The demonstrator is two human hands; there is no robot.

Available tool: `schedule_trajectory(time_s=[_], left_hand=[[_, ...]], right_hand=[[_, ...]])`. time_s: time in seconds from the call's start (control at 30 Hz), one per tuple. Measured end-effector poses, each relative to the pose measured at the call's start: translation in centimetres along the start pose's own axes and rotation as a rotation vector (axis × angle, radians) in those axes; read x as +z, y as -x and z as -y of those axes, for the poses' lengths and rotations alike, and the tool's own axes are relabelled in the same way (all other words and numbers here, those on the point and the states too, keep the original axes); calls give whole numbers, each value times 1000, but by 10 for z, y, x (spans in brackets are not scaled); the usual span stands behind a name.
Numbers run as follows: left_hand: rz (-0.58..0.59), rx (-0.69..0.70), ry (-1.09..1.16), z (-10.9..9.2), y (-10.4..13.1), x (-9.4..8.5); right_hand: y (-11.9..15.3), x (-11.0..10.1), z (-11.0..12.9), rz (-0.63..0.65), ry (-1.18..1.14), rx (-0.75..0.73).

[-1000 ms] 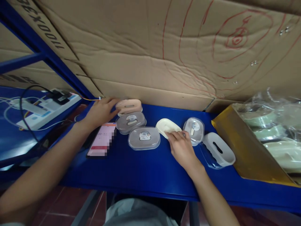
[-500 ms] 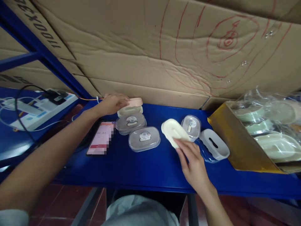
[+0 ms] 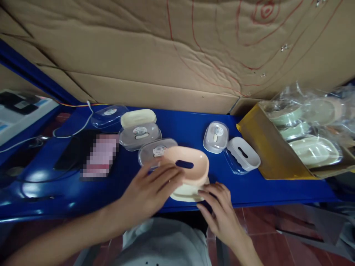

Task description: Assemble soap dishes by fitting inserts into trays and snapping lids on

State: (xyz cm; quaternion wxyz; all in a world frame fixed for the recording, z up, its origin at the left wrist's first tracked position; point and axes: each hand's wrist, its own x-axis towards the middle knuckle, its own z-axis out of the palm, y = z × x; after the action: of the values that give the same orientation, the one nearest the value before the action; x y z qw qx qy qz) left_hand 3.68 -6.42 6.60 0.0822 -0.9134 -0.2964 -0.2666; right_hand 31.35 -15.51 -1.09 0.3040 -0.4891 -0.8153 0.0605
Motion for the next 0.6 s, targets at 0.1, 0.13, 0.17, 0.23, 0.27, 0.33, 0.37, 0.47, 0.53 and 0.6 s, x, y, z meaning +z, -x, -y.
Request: schedule_trajectory(time_s=[0.1,0.13,0.17,0.23,0.27,0.33,0.37,0.47,0.53,0.6], left_hand=[[20,-10,-17,-32,11,13],[21,-21,-22,-38,14,17],[22,-31,-26,-41,16,20],[25,-44,-26,-45,20,26],[30,-49,-18,-46,22,29],[54,-57,9,-46,26,34],[70,-61,29,-45,29,36],[118,-91,92,-43,38,41],[137,-122,106,-41,45,43],[152,-146,112,-39,52,45]], right_hand=[[-1,-1,-4,-197,-1,46],[-2,-1,-6,-189,9,33],[-2,-1,-7,-149,21,9],[-4,1,-10,-30,41,-43],[-5,2,-11,11,42,-65],[-6,4,-13,27,27,-95],[-7,5,-13,20,15,-104],[-5,5,-14,-6,-9,-97],[-2,3,-14,6,-24,-83],[-1,1,-13,18,-26,-87]])
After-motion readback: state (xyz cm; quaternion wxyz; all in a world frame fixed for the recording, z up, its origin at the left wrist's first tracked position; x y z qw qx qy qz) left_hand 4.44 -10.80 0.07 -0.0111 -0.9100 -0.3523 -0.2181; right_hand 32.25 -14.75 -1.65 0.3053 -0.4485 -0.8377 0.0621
